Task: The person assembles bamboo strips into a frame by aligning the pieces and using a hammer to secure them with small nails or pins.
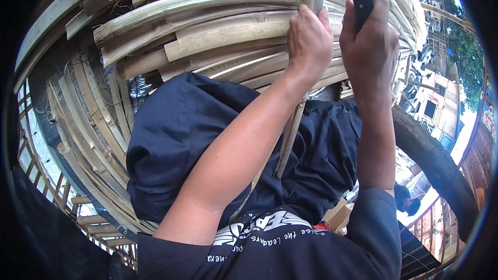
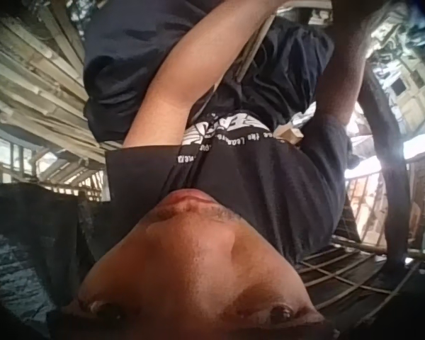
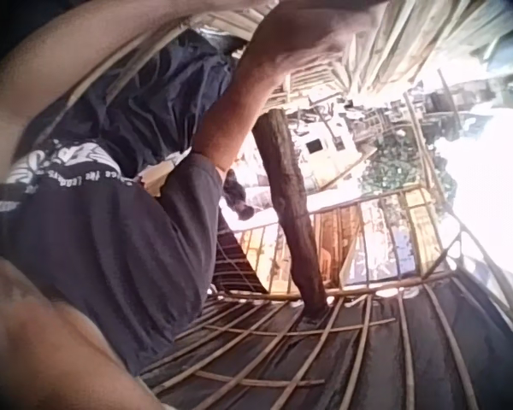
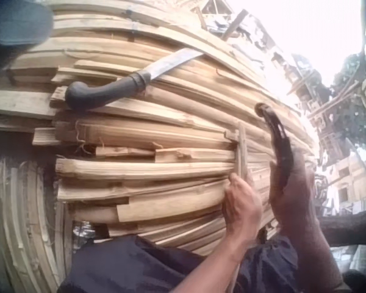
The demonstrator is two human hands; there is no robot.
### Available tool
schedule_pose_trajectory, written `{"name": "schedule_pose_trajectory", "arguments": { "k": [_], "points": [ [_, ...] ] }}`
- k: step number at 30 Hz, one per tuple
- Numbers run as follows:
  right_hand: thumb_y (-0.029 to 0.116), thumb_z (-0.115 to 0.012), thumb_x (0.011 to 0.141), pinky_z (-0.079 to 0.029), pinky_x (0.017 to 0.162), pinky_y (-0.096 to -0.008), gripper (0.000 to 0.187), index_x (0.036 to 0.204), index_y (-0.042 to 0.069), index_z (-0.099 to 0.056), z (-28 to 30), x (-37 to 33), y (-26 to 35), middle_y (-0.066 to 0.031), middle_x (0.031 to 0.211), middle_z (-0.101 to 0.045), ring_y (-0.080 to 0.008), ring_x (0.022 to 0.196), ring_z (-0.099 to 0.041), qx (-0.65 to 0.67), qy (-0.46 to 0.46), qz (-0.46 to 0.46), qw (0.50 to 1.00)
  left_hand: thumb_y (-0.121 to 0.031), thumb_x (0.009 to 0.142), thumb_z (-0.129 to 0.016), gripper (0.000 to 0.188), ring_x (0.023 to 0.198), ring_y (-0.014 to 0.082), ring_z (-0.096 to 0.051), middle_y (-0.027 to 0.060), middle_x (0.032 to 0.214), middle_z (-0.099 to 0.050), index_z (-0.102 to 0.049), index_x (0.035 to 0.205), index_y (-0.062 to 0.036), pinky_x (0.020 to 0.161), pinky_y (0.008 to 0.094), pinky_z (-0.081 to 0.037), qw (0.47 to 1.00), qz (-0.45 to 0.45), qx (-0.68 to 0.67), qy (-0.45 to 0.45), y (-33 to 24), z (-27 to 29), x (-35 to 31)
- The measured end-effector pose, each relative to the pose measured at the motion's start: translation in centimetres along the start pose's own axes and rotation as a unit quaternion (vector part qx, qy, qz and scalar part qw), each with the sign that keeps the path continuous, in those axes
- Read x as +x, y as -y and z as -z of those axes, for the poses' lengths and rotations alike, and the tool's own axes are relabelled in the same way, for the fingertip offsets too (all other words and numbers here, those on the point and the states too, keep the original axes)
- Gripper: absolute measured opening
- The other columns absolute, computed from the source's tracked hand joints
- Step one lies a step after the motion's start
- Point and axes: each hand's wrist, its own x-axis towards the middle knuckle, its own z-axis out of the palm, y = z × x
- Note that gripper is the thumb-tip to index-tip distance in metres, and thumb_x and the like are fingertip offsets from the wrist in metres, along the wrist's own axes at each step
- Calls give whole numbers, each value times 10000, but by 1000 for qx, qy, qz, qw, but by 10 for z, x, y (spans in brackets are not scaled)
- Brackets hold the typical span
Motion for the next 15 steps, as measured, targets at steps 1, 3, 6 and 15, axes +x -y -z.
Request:
{"name": "schedule_pose_trajectory", "arguments": {
  "k": [1,3,6,15],
  "points": [
    [232,-621,963,-506,631,-517,230,1011,17,-556,-4,2,-7,-209,660,-641,-434,691,-669,-87,45,38,994,-226,1006,-526,357,732,464,-670,311,755,-644,-562,891,111,649,509,-532,999,13,-27,-21,-3,0,4],
    [205,-632,957,-503,551,-496,210,1003,27,-532,-20,13,-20,-191,643,-638,-425,609,-654,-133,77,151,977,-218,1006,-526,316,727,452,-678,294,759,-654,-534,940,91,628,500,-547,1000,6,-9,-24,-1,4,6],
    [208,-626,950,-501,585,-528,211,985,31,-516,5,6,-9,-195,657,-646,-443,630,-652,-38,26,68,997,-213,1014,-516,307,714,443,-683,285,760,-661,-529,959,89,621,489,-557,1000,0,10,-14,-3,0,1],
    [234,-614,958,-496,641,-535,240,908,26,-507,16,1,-30,-232,679,-647,-452,685,-655,-81,71,-16,994,-247,1016,-509,361,732,456,-665,295,739,-642,-562,899,90,671,509,-528,998,-40,38,-42,-3,-2,12]
  ]
}}
